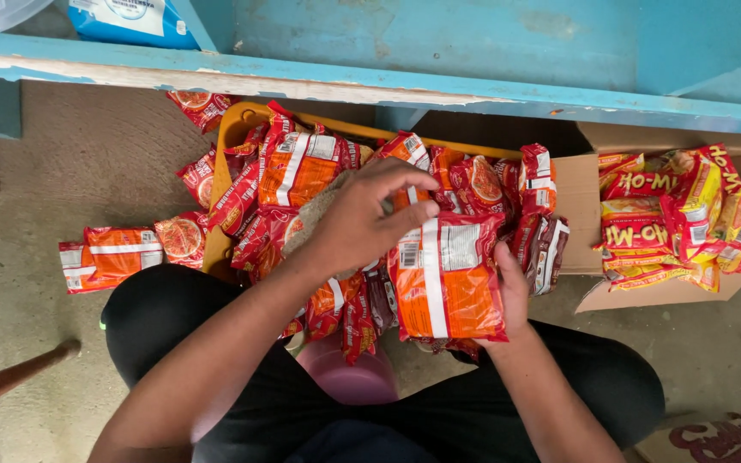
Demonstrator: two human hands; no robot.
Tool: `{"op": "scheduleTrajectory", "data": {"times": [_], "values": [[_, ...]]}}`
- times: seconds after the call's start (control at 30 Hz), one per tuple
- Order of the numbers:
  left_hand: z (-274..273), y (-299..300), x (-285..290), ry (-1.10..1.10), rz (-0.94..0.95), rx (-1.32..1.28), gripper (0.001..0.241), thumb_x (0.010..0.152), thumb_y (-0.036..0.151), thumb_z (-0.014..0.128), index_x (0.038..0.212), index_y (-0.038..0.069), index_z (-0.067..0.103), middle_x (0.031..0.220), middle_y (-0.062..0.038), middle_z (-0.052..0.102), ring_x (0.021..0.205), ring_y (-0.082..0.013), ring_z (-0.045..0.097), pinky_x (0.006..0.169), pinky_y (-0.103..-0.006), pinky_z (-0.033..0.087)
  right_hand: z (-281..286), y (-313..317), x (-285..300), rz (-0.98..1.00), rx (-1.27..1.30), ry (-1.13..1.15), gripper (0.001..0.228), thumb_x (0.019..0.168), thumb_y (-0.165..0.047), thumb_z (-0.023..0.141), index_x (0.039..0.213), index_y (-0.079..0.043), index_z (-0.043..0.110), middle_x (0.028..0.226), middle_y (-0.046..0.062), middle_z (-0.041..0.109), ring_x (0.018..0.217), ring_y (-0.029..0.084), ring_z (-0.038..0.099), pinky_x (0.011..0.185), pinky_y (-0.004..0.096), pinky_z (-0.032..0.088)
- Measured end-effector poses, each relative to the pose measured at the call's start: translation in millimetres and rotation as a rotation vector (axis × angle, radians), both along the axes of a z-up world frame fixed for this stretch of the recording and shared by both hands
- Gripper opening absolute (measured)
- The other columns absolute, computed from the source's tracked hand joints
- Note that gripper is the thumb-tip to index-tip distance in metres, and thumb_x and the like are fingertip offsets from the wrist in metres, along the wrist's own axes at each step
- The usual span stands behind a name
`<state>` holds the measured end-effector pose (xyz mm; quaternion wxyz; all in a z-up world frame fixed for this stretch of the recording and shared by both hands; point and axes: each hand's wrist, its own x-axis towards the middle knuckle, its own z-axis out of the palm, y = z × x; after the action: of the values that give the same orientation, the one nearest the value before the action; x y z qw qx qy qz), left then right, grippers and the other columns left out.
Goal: Wiping instant noodle packets with a cloth to remove dust and then stocking them onto a shelf.
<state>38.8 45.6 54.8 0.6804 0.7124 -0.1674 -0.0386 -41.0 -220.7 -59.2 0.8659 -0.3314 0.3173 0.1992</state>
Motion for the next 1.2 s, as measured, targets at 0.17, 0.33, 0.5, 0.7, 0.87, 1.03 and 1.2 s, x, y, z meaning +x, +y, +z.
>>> {"op": "scheduleTrajectory", "data": {"times": [0.17, 0.33, 0.5, 0.7, 0.87, 1.03, 1.2], "values": [[-24.8, -13.7, -3.6, -0.318, 0.055, 0.290, 0.028, 0.093, 0.017, 0.074, 0.119, 0.008, 0.069, 0.105, -0.015, 0.065, 0.102, -0.0306, 0.057, 0.085, -0.0440, 0.049, 77.3, 42.2, 25.5, -0.096, -0.104, -0.050, 0.076, 0.085, -0.061, 0.051, 0.146, -0.016, 0.050, 0.139, 0.015, 0.059, 0.125, 0.037, 0.058, 0.116, 0.059, 0.039], [-11.9, -20.2, -19.5, -0.457, -0.265, 0.490, 0.037, 0.094, 0.024, 0.072, 0.126, 0.005, 0.066, 0.115, -0.021, 0.063, 0.108, -0.0344, 0.060, 0.079, -0.0439, 0.056, 65.9, 14.2, 34.2, -0.284, 0.003, -0.119, 0.067, 0.087, -0.054, 0.062, 0.139, -0.013, 0.055, 0.137, 0.010, 0.063, 0.116, 0.031, 0.063, 0.109, 0.049, 0.048], [-40.2, -39.2, -29.7, -0.593, -0.317, 0.622, 0.062, 0.095, 0.027, 0.071, 0.151, 0.012, 0.048, 0.138, -0.026, 0.054, 0.116, -0.0379, 0.060, 0.088, -0.0494, 0.056, 82.9, 40.5, 24.4, -0.280, 0.098, -0.197, 0.071, 0.085, -0.059, 0.061, 0.136, -0.009, 0.057, 0.128, 0.015, 0.064, 0.106, 0.029, 0.063, 0.097, 0.042, 0.053], [-39.7, -35.0, -20.8, -0.375, -0.025, 0.312, 0.053, 0.088, 0.013, 0.074, 0.138, 0.007, 0.058, 0.115, -0.020, 0.064, 0.097, -0.0347, 0.068, 0.077, -0.0444, 0.060, 87.8, 54.3, 19.4, -0.104, -0.095, -0.436, 0.075, 0.092, -0.065, 0.042, 0.148, -0.014, 0.040, 0.146, 0.015, 0.041, 0.136, 0.038, 0.038, 0.114, 0.056, 0.031], [-56.7, -19.0, -7.1, 0.378, 0.065, -0.184, 0.035, 0.087, 0.001, 0.070, 0.120, -0.002, 0.061, 0.083, -0.016, 0.064, 0.054, -0.0179, 0.056, 0.044, -0.0299, 0.050, 73.1, 26.9, 28.2, -0.113, -0.613, -0.497, 0.061, 0.094, -0.040, 0.048, 0.147, -0.012, 0.041, 0.144, 0.010, 0.039, 0.134, 0.030, 0.037, 0.115, 0.046, 0.032], [-50.7, -13.2, -7.3, 0.391, -0.098, -0.180, 0.048, 0.084, -0.002, 0.066, 0.132, -0.001, 0.058, 0.095, -0.021, 0.066, 0.073, -0.0246, 0.062, 0.065, -0.0373, 0.053, 81.3, 17.9, 30.4, -0.130, -0.645, -0.547, 0.060, 0.096, -0.053, 0.047, 0.145, -0.018, 0.044, 0.138, 0.002, 0.052, 0.129, 0.020, 0.049, 0.108, 0.041, 0.039], [-35.2, -20.9, -17.4, 0.371, -0.246, -0.104, 0.057, 0.080, 0.001, 0.067, 0.136, 0.001, 0.059, 0.109, -0.023, 0.070, 0.092, -0.0333, 0.069, 0.080, -0.0461, 0.056, 75.3, 34.1, 26.4, -0.043, -0.545, -0.554, 0.066, 0.098, -0.056, 0.039, 0.147, -0.011, 0.043, 0.137, 0.016, 0.052, 0.125, 0.033, 0.053, 0.108, 0.049, 0.045]]}}
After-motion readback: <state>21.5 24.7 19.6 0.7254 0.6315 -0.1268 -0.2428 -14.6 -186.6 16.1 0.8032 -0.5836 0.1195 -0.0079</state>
